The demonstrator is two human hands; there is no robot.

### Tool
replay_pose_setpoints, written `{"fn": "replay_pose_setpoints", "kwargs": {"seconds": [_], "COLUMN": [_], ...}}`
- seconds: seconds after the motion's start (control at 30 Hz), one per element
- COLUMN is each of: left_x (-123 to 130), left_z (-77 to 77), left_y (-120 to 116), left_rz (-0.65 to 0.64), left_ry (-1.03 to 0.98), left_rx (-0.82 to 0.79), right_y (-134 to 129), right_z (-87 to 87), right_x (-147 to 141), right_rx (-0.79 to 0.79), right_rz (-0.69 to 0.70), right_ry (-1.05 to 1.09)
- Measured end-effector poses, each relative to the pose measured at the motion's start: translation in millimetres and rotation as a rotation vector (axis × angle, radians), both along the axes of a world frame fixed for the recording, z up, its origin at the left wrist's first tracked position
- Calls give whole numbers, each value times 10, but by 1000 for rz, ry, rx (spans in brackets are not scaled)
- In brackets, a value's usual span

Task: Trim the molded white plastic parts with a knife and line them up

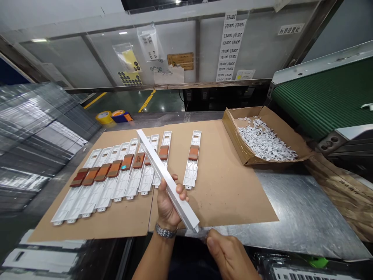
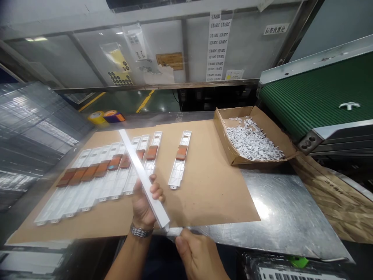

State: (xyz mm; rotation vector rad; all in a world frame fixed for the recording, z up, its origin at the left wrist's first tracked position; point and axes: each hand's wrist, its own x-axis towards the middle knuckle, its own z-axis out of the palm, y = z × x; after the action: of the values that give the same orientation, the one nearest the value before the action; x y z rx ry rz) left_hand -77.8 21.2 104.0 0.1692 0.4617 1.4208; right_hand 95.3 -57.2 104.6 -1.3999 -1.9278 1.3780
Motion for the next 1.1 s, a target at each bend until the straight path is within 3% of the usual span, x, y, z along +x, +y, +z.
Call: {"fn": "replay_pose_setpoints", "kwargs": {"seconds": [0.23, 0.5, 0.83, 1.1], "left_x": [28, 46, 56, 59], "left_z": [-2, 3, -18, 35], "left_y": [-7, -18, -24, 15], "left_rz": [-13, -36, -26, 38], "left_ry": [13, 9, 16, 39], "left_rx": [-28, -14, -25, -77], "right_y": [14, 23, 32, 29], "right_z": [-3, -41, 33, -81], "right_x": [-8, -28, -37, 9], "right_rx": [-41, -15, -23, 59], "right_rz": [-82, -67, -13, 21], "right_ry": [-9, -38, -11, 66]}}
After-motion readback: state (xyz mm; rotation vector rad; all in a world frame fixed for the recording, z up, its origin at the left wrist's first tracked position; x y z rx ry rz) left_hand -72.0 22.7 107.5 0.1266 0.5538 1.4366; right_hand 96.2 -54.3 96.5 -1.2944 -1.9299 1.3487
